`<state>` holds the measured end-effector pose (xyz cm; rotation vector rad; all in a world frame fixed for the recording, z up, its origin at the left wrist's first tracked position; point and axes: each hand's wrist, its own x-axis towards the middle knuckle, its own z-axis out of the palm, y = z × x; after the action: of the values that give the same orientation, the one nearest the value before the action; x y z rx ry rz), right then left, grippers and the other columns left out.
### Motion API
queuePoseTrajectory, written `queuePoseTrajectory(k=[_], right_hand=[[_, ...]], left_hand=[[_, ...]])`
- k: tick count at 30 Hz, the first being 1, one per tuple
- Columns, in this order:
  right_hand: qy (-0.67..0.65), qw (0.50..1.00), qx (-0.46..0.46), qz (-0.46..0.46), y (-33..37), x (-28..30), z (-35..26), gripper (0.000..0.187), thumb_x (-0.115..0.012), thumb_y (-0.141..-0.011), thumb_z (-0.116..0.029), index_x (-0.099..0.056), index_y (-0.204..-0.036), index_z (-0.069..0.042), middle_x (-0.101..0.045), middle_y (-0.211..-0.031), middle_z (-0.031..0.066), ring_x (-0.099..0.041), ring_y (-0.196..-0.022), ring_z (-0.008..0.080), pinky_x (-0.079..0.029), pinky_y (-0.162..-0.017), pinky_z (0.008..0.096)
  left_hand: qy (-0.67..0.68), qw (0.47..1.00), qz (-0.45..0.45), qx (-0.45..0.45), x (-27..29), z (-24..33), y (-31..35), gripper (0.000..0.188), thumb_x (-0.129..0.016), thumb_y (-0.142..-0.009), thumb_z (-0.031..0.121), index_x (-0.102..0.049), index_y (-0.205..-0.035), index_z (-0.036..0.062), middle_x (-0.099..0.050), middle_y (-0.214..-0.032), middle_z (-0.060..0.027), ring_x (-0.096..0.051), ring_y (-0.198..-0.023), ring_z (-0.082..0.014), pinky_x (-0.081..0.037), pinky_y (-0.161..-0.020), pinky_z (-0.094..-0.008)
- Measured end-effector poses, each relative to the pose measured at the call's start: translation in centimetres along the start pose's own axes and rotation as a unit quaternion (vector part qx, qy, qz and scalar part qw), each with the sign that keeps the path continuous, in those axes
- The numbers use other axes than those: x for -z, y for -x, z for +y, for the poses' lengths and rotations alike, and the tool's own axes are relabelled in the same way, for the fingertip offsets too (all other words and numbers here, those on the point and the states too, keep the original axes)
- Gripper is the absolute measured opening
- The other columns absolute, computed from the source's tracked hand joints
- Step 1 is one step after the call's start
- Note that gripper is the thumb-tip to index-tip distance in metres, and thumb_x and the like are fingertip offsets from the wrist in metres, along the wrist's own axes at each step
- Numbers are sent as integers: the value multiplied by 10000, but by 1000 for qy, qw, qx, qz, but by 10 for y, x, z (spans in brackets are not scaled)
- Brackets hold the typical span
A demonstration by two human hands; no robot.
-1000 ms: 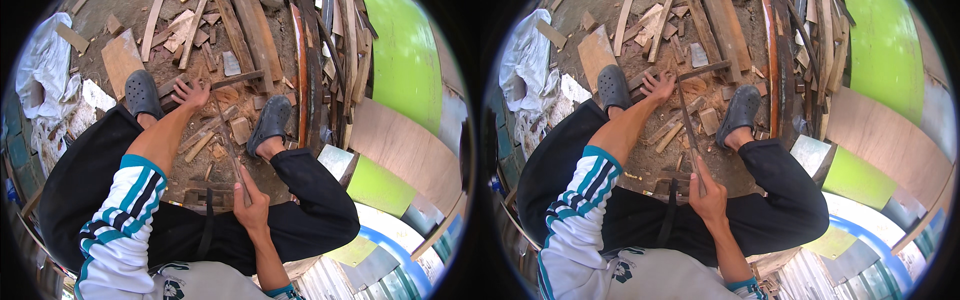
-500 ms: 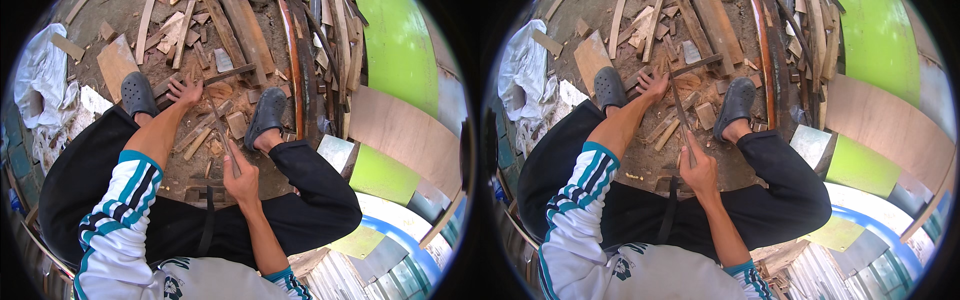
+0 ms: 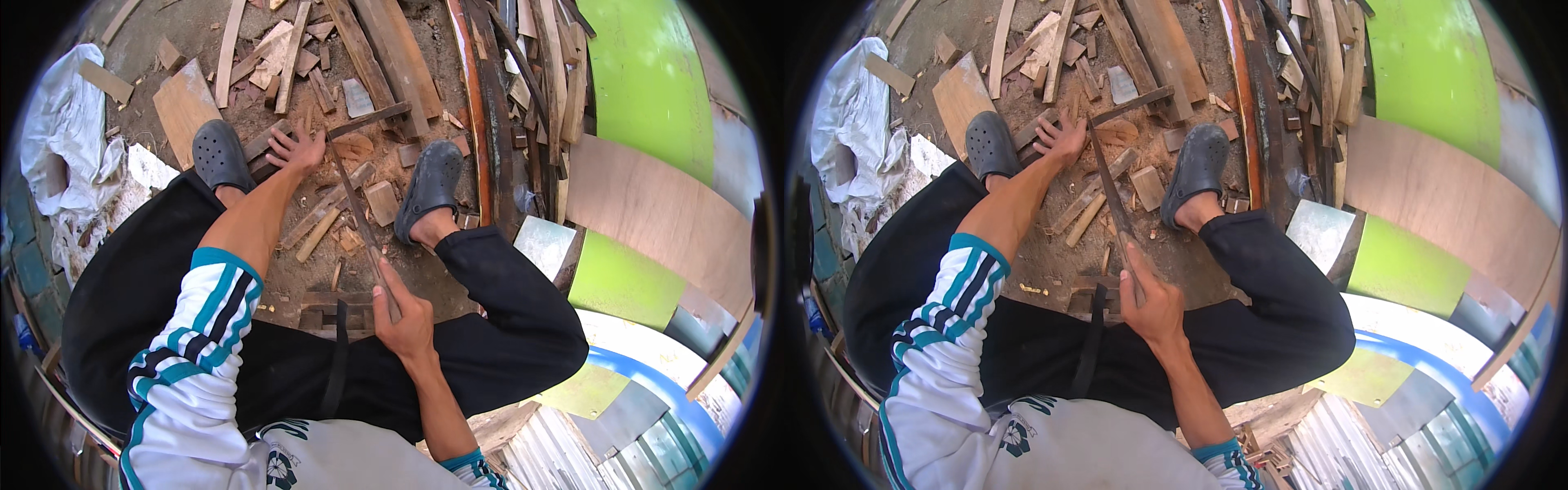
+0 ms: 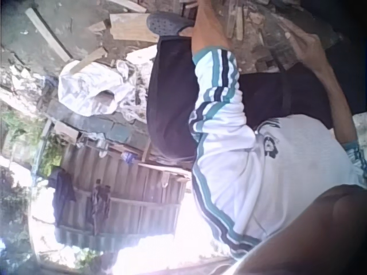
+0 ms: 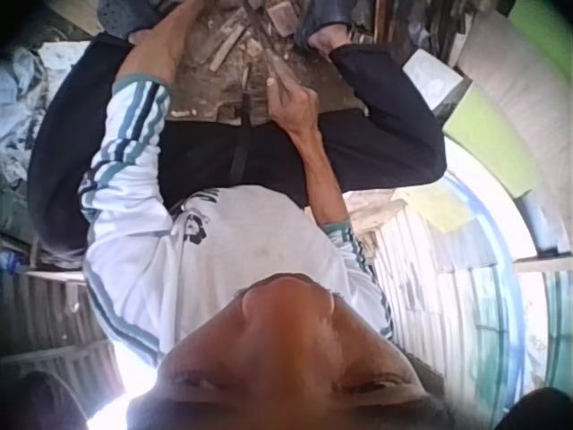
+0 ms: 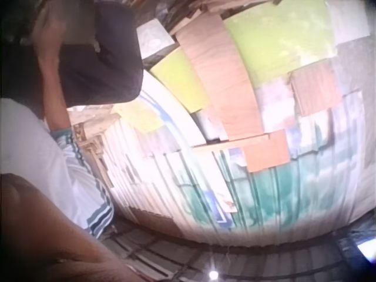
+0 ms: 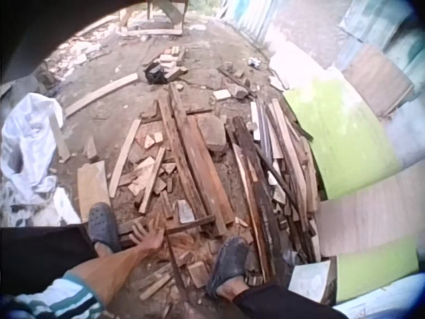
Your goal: The person sits on the ground and uses a hand saw to cut small pieces of wood. They repeatedly position the wood, saw through it, and set the cut pieces aside.
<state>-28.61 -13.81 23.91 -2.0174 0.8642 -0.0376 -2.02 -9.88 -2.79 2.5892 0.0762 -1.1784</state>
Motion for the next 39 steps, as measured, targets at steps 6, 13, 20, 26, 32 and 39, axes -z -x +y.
queuePoseTrajectory(k=[6, 13, 20, 26, 32, 39], right_hand=[[-11, 999, -38, -12, -34, -32, 10, 453, -635, -903, -140, -606, -1352, -88, -711, -857, 227, -702, -750, 402, -558, -667, 413], [-51, 998, -46, -4, -36, -25, 0, 435, -609, -916, -134, -605, -1346, -72, -690, -1108, 240, -695, -900, 408, -576, -743, 404], [-42, 998, -35, 0, -26, -20, -6, 431, -605, -918, -168, -611, -1339, -78, -693, -1042, 263, -696, -888, 413, -570, -757, 427], [-26, 990, -125, -59, -72, -35, -12, 428, -594, -922, -179, -613, -1341, -93, -701, -992, 262, -697, -893, 413, -564, -774, 436], [-28, 999, -35, 10, -36, -26, -5, 423, -575, -935, -239, -618, -1346, -148, -700, -959, 263, -690, -860, 430, -562, -752, 451], [-7, 999, -48, 7, -62, -52, 9, 421, -592, -931, -215, -623, -1340, -123, -645, -724, 289, -685, -681, 414, -538, -637, 438]], left_hand=[[-2, 1000, 4, 3, 2, -6, -6, 805, -350, -957, 658, -40, -1600, 287, 271, -1599, -248, 248, -1469, -463, 114, -1130, -655], [-2, 1000, -12, 2, 3, -1, -5, 794, -348, -972, 634, -20, -1603, 280, 310, -1583, -245, 284, -1455, -462, 131, -1124, -657], [3, 999, -34, 13, 3, -4, 4, 791, -349, -980, 609, 16, -1603, 286, 310, -1585, -241, 287, -1455, -459, 139, -1126, -646], [8, 1000, -7, 4, 4, -5, -4, 800, -325, -971, 648, -4, -1603, 278, 270, -1609, -219, 242, -1476, -449, 104, -1136, -651], [23, 999, -19, -13, 6, -4, 1, 814, -305, -988, 626, 32, -1605, 215, 275, -1610, -210, 243, -1480, -434, 102, -1140, -643], [5, 997, 64, 35, 5, -3, 9, 1013, -402, -930, 672, 110, -1584, 92, 254, -1584, -301, 255, -1473, -439, 138, -1149, -598]])
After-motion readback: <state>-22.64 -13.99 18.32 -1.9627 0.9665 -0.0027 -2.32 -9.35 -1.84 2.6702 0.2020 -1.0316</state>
